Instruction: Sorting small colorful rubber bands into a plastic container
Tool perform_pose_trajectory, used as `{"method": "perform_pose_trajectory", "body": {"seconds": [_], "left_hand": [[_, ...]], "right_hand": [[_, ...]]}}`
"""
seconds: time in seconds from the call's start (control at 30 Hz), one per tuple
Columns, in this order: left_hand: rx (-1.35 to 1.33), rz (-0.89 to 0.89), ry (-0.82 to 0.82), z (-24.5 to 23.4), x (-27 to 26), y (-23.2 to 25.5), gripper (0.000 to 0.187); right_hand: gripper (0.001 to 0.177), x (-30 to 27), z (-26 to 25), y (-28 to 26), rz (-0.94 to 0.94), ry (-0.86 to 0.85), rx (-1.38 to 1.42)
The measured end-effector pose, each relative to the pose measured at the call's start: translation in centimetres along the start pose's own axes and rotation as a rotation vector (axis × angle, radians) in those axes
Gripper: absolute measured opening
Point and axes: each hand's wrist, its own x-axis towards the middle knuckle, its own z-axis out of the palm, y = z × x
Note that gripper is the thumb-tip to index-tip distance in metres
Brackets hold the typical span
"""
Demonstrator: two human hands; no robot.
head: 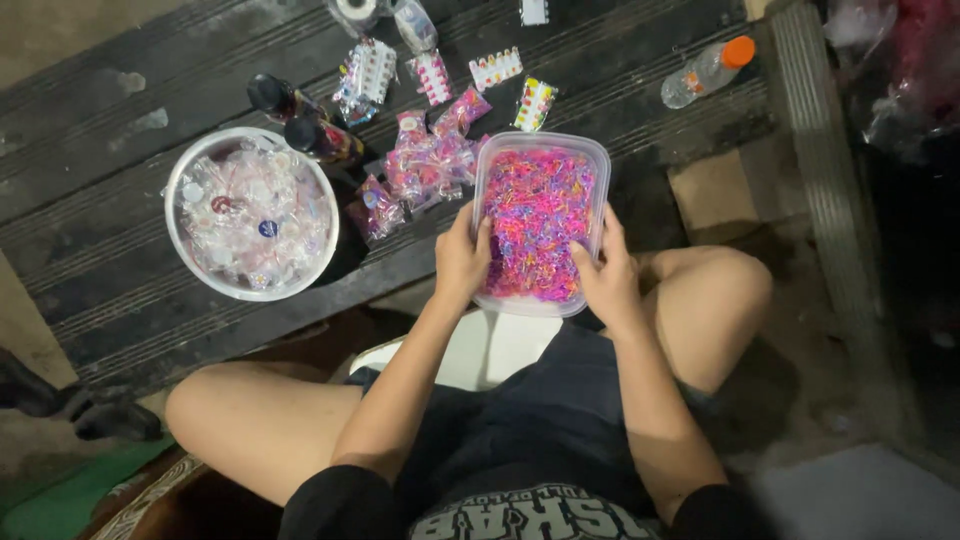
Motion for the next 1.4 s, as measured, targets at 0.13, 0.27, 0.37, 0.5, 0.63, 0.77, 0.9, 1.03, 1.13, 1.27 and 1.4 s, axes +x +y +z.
{"method": "perform_pose_trajectory", "body": {"seconds": [0.13,0.27,0.37,0.5,0.63,0.77,0.9,1.03,1.13,1.27,1.4], "left_hand": [[-0.031,0.056,0.019,-0.4,-0.2,1.3,0.029],[-0.054,0.121,0.007,-0.4,-0.6,0.8,0.029],[-0.027,0.11,0.021,-0.8,-1.6,-0.4,0.027],[0.043,0.06,0.011,-2.1,-2.6,-2.2,0.019],[0.03,-0.009,-0.011,-4.9,-4.2,-3.2,0.02],[0.08,-0.107,-0.046,-7.7,-6.5,-3.6,0.033],[0.046,-0.193,-0.052,-10.1,-8.4,-4.3,0.052],[0.08,-0.182,-0.06,-12.0,-9.6,-5.6,0.054],[0.168,-0.185,-0.099,-13.7,-10.4,-4.3,0.056],[0.195,0.171,0.273,-14.8,-11.4,-3.2,0.055],[-0.47,0.31,0.356,-13.4,-11.5,-1.9,0.041]], "right_hand": [[0.057,0.6,0.3,4.3,0.017,-0.053,-0.051],[0.049,1.0,0.4,6.9,-0.002,-0.06,0.053],[0.049,0.3,0.4,6.0,0.071,-0.098,0.115],[0.026,0.4,1.1,7.4,0.109,-0.095,-0.002],[0.017,-0.2,2.1,5.6,0.067,-0.159,-0.03],[0.015,-1.3,4.0,3.4,0.084,-0.257,0.098],[0.018,-1.5,6.0,2.0,-0.031,-0.331,0.033],[0.021,-1.7,7.6,1.4,-0.12,-0.395,-0.028],[0.033,-1.9,8.0,-0.6,-0.126,-0.471,-0.08],[0.051,-3.1,9.0,-3.5,-0.3,-0.378,-0.101],[0.067,-6.2,11.1,-6.5,-0.343,-0.574,0.419]]}}
